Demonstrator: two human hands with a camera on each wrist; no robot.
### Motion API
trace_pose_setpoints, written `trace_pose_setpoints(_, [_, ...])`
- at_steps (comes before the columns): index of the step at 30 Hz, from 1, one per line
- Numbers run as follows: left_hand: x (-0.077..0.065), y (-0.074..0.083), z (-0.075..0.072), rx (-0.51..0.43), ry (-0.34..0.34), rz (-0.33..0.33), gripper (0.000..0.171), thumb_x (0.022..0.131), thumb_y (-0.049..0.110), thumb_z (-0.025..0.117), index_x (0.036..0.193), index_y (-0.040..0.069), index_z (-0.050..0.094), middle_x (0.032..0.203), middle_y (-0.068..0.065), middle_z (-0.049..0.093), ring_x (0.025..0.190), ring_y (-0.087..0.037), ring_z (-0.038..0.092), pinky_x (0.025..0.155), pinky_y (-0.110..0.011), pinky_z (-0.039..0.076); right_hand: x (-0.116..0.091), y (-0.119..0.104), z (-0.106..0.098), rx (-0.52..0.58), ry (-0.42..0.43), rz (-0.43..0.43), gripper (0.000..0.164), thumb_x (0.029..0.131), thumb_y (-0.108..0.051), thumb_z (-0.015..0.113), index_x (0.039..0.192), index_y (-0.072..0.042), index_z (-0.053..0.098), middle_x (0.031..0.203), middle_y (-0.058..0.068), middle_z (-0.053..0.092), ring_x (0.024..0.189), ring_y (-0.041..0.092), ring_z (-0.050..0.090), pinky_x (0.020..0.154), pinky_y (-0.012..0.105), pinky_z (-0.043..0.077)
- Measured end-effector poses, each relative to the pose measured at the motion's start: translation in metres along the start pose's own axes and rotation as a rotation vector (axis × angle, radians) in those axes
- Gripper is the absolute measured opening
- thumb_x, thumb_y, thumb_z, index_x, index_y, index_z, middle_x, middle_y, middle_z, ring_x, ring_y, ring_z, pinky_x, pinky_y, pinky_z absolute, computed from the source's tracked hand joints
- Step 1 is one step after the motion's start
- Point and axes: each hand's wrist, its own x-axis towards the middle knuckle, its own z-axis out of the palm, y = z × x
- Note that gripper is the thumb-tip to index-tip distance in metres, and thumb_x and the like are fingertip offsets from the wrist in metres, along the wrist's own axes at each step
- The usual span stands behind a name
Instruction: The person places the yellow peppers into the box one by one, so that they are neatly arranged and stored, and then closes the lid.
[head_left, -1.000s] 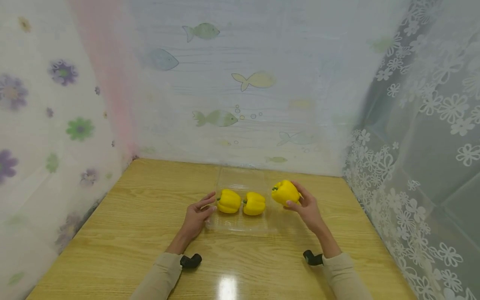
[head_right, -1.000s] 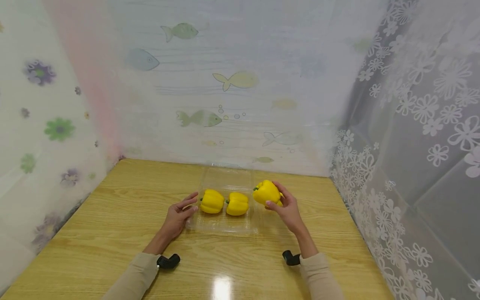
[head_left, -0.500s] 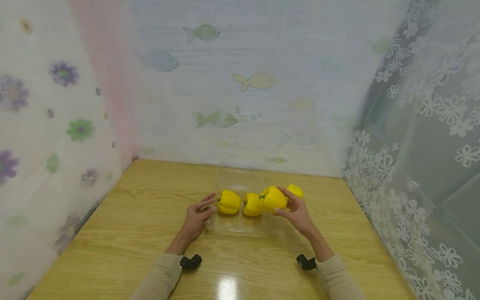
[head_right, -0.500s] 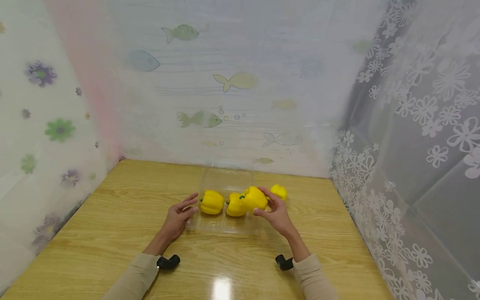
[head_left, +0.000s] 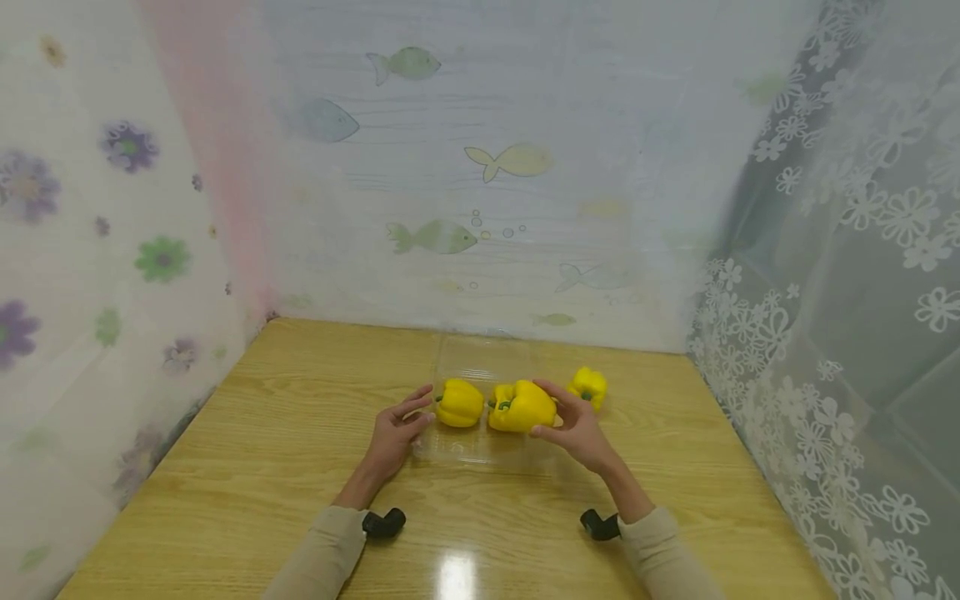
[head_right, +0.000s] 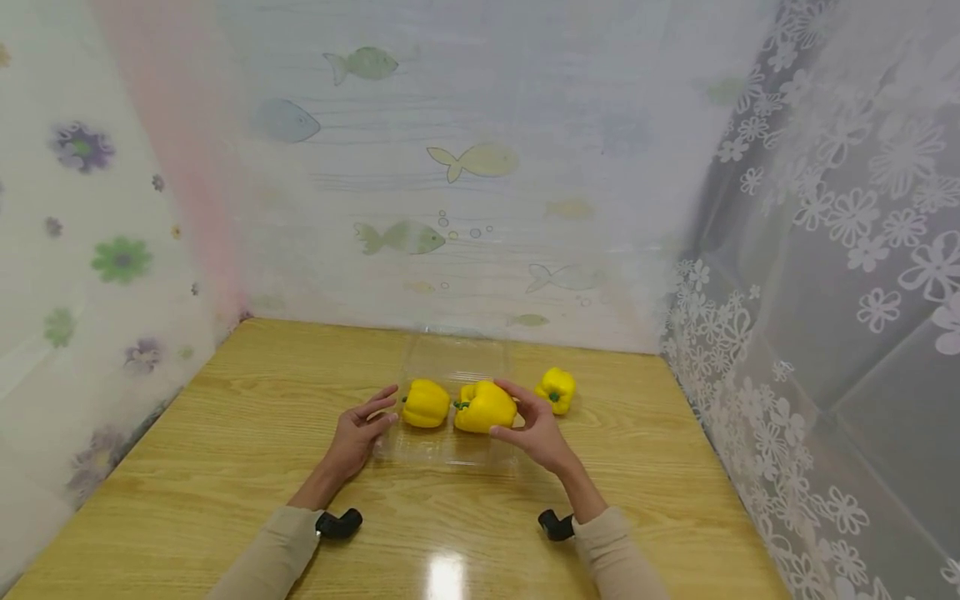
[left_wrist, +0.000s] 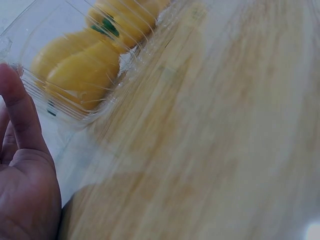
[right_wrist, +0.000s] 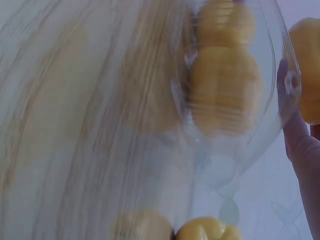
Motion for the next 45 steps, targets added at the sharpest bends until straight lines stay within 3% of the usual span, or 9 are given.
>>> trace_pose_setpoints(7, [0.001,0.001,0.002,0.002,-0.01,-0.001,0.044,0.096,-0.001,0.067,0.135,-0.018,0.054,0.159,-0.02,0.04,0.078,-0.004,0.057,0.051,-0.014,0.043,0.005,0.003,0.014,-0.002,-0.005,0.041,0.072,0.092,-0.002,0.074,0.154,0.003,0.038,0.156,0.014,0.041,0.134,0.015,0.049,0.091,0.034,0.058])
trace_pose_setpoints(14, [0.002,0.001,0.004,-0.004,-0.024,0.008,0.044,0.097,-0.002,0.065,0.136,-0.019,0.052,0.16,-0.021,0.038,0.078,-0.003,0.057,0.052,-0.014,0.043,0.009,0.006,0.022,-0.003,-0.025,0.05,0.07,0.094,-0.005,0.072,0.155,-0.002,0.038,0.16,0.022,0.033,0.143,0.045,0.035,0.093,0.031,0.056])
trace_pose_setpoints(17, [0.002,0.0,0.004,-0.008,-0.025,0.01,0.044,0.097,-0.003,0.065,0.136,-0.02,0.052,0.16,-0.021,0.038,0.079,-0.003,0.057,0.052,-0.014,0.043,0.01,0.007,0.026,0.002,-0.04,0.053,0.07,0.094,-0.005,0.072,0.156,-0.003,0.038,0.159,0.023,0.033,0.143,0.05,0.033,0.092,0.032,0.057])
trace_pose_setpoints(37, [0.001,0.0,0.004,0.023,0.004,0.021,0.046,0.096,-0.003,0.066,0.134,-0.023,0.05,0.158,-0.024,0.04,0.079,-0.005,0.059,0.052,-0.015,0.043,0.027,0.011,0.053,-0.029,-0.141,0.137,0.069,0.095,-0.005,0.071,0.156,-0.008,0.039,0.16,0.017,0.035,0.14,0.044,0.042,0.096,0.038,0.056])
trace_pose_setpoints(45, [-0.001,0.001,0.002,0.031,0.0,0.039,0.046,0.096,-0.002,0.066,0.134,-0.022,0.051,0.158,-0.024,0.04,0.078,-0.005,0.059,0.052,-0.015,0.043,0.033,0.015,0.064,-0.14,-0.152,0.145,0.066,0.096,-0.01,0.071,0.155,-0.011,0.043,0.16,0.014,0.038,0.14,0.038,0.046,0.106,0.042,0.049])
